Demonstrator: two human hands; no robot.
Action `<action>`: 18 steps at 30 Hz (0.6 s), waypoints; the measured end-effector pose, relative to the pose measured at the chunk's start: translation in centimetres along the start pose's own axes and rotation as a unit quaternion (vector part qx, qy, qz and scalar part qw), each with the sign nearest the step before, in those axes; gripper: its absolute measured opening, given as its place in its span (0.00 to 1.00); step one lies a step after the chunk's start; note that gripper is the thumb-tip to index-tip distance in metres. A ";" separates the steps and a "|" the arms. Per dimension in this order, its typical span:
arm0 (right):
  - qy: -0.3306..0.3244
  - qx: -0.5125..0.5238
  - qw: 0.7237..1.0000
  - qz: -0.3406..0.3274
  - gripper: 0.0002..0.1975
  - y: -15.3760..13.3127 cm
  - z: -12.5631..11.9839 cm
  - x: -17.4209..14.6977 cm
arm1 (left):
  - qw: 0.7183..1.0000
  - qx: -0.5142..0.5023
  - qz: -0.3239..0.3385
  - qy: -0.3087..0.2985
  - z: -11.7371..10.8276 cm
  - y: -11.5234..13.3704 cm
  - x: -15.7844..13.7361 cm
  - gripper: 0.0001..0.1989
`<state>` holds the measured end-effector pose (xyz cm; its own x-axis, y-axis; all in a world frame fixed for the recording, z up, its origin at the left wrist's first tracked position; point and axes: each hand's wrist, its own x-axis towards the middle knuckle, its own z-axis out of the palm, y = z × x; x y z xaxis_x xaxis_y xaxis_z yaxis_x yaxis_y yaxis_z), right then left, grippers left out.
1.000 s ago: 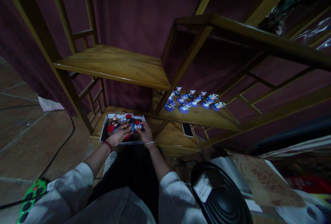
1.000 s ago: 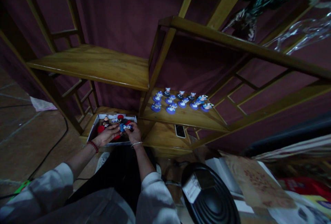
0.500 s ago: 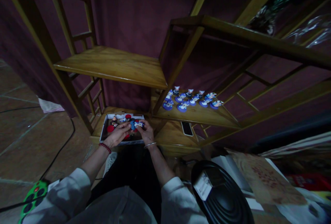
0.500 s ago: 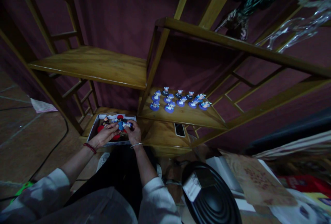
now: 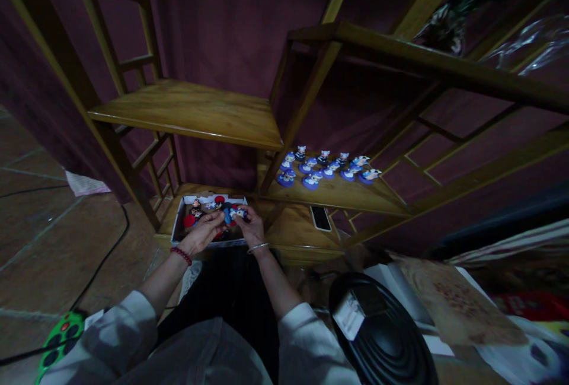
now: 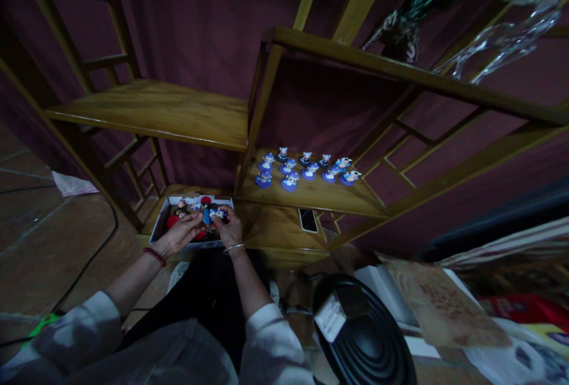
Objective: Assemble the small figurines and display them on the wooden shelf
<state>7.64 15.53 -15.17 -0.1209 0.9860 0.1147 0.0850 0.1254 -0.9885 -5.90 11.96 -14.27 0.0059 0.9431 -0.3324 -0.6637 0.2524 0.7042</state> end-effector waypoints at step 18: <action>-0.065 -0.126 0.988 -0.055 0.10 0.4 -1.3 0.1 | 1.000 0.014 -0.022 0.003 -1.2 -1.8 0.4 0.07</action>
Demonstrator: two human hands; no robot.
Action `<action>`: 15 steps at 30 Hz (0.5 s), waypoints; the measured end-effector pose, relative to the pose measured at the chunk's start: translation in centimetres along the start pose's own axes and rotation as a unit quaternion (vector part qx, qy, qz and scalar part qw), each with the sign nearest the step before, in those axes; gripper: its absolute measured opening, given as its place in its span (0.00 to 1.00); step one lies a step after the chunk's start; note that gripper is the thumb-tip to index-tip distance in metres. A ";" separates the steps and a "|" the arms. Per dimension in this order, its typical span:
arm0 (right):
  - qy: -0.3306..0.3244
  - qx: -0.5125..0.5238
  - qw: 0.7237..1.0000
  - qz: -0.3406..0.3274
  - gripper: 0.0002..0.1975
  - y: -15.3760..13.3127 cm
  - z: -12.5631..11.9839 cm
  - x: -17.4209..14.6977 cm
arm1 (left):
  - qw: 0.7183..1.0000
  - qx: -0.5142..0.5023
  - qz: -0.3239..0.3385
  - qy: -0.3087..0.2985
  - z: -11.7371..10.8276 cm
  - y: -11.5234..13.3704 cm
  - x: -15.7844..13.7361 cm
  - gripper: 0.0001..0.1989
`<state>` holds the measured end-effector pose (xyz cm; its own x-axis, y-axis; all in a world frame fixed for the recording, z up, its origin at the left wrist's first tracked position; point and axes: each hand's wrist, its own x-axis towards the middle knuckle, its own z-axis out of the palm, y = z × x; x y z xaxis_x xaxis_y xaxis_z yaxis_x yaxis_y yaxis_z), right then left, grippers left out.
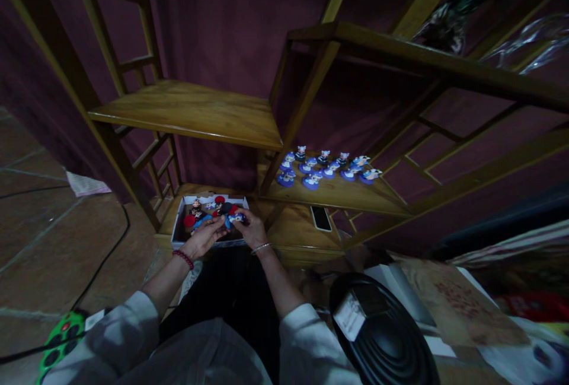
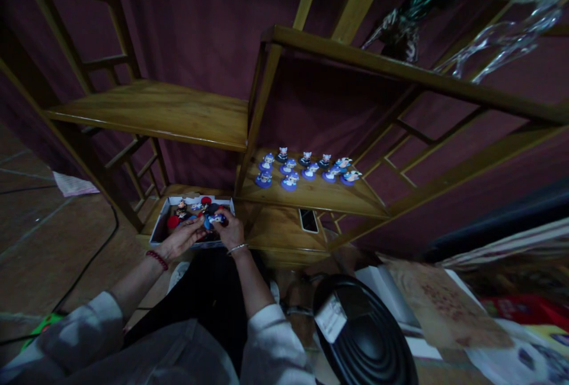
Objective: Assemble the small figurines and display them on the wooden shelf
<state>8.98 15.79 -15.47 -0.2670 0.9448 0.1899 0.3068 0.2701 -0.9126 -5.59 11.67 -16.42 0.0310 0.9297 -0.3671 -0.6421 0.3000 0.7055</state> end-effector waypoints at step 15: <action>-0.072 -0.036 0.997 -0.021 0.11 0.2 -1.3 -0.8 | 0.998 0.061 0.025 0.004 0.2 -1.5 -0.5 0.11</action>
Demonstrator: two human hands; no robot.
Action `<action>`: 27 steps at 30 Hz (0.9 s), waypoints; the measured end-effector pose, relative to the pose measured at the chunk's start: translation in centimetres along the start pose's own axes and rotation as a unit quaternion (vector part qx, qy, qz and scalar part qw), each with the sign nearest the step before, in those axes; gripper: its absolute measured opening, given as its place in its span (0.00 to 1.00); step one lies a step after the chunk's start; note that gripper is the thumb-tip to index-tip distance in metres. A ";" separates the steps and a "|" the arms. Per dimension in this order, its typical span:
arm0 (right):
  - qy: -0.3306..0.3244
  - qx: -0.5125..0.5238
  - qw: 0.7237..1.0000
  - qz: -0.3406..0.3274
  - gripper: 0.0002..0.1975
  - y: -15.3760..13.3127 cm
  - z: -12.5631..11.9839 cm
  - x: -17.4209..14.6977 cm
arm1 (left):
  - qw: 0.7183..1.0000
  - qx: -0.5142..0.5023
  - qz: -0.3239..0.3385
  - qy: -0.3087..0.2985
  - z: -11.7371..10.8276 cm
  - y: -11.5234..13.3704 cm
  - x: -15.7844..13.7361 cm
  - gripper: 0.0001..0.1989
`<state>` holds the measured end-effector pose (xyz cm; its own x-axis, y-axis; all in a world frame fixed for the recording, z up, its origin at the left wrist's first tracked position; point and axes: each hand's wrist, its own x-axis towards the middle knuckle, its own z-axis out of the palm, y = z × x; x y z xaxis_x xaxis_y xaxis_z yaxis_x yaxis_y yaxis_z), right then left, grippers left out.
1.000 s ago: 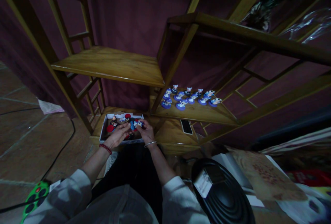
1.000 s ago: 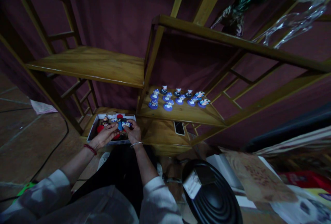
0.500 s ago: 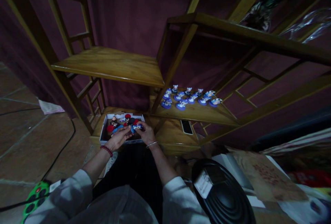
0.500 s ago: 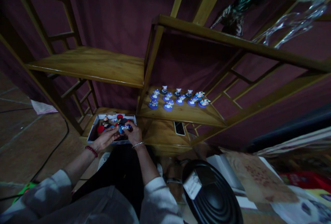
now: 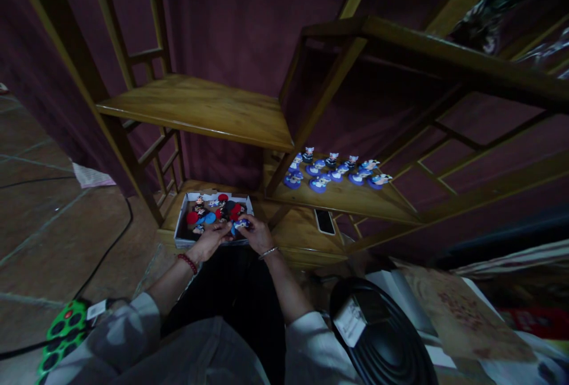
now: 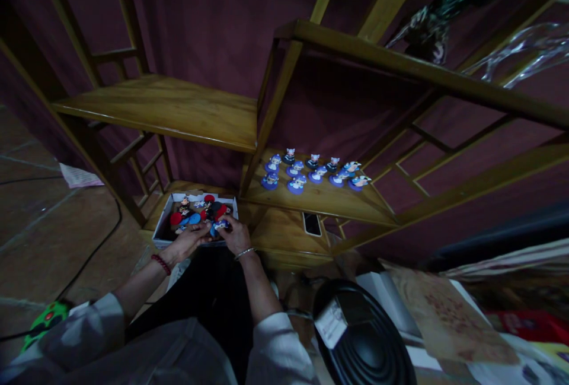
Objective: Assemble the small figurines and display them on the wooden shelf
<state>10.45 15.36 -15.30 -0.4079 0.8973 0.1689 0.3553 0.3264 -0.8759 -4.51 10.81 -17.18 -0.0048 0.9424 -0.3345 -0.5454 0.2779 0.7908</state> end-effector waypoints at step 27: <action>-0.005 -0.095 0.992 0.078 0.11 0.3 0.9 0.3 | 0.969 0.247 -0.005 -0.003 0.1 0.3 0.9 0.15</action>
<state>9.63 15.49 -15.93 -0.3435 0.9386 0.0317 0.5673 0.2343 -0.7895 -4.53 11.73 -17.20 0.0043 0.9397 -0.3421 -0.0779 0.3414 0.9367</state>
